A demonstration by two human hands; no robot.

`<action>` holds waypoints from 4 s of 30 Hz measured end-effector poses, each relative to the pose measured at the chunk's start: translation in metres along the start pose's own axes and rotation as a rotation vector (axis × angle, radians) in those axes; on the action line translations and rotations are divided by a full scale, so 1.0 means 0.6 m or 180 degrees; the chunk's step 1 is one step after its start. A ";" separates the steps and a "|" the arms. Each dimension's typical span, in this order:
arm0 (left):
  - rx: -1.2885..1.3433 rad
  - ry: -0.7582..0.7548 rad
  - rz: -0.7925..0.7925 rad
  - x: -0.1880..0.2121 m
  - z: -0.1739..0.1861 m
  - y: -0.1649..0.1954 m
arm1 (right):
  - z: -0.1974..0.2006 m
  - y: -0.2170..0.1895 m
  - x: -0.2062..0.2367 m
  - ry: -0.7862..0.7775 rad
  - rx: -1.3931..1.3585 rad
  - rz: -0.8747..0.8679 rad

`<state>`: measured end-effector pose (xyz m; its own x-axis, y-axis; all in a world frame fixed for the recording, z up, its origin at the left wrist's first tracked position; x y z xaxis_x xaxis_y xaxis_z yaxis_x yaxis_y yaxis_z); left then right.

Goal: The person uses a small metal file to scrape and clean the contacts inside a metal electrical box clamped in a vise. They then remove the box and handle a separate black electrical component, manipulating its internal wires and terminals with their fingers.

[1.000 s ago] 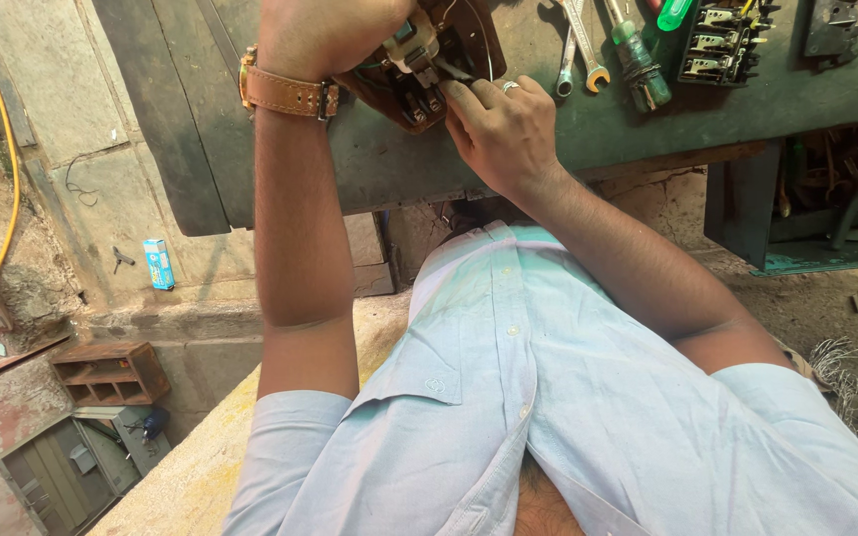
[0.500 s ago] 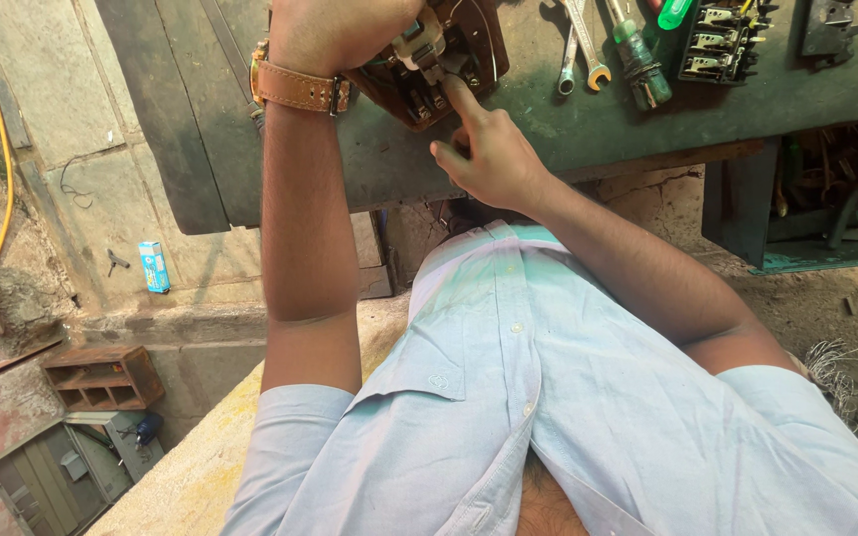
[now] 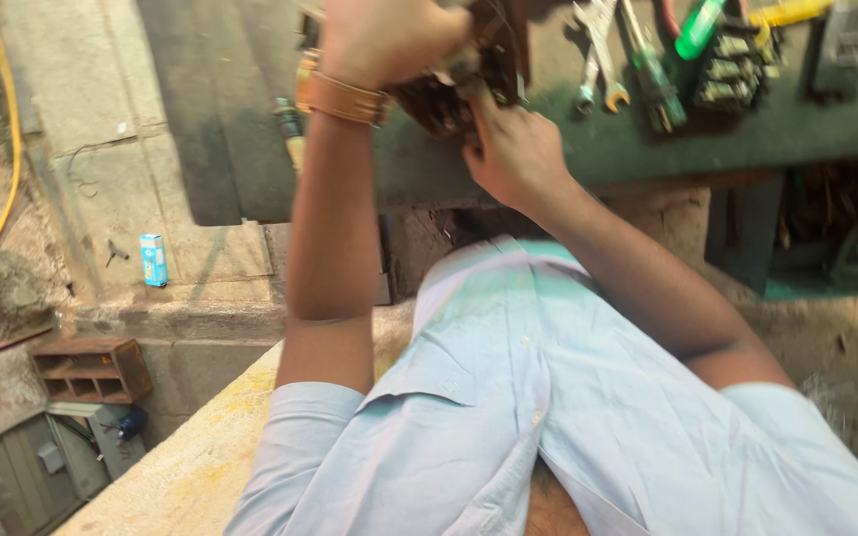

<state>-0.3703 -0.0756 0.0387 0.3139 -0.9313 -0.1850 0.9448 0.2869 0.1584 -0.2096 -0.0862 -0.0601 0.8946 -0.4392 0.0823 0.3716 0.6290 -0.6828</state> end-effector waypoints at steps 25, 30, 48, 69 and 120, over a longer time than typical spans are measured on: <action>0.0286 -0.0325 0.0559 0.016 0.130 0.051 | 0.043 -0.053 0.010 0.0082 0.0416 -0.0123; 0.0316 -0.0356 0.0584 0.023 0.137 0.051 | 0.045 -0.054 0.010 0.0040 0.0568 -0.0155; 0.0294 -0.0248 0.0086 0.033 0.137 0.079 | 0.038 -0.045 0.027 -0.0107 0.0746 -0.0188; 0.0343 -0.0259 0.0438 0.041 0.138 0.096 | 0.037 -0.025 0.029 0.0025 -0.0095 -0.0245; 0.0236 -0.0296 0.0349 0.031 0.117 0.101 | 0.004 0.011 0.030 -0.0136 0.0057 -0.0195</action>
<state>-0.3140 -0.0916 0.1128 0.4014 -0.9130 -0.0727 0.8946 0.3739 0.2447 -0.1906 -0.0885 -0.0615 0.8797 -0.4496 0.1547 0.4300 0.6134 -0.6625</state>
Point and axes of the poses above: each hand's wrist, its own x-axis away from the middle knuckle, its own z-axis out of the back of the hand, y = z × x, the point moved 8 cm from there along -x, towards the middle knuckle, and after that the axes turned 12 degrees about -x, right-handed, at the moved point
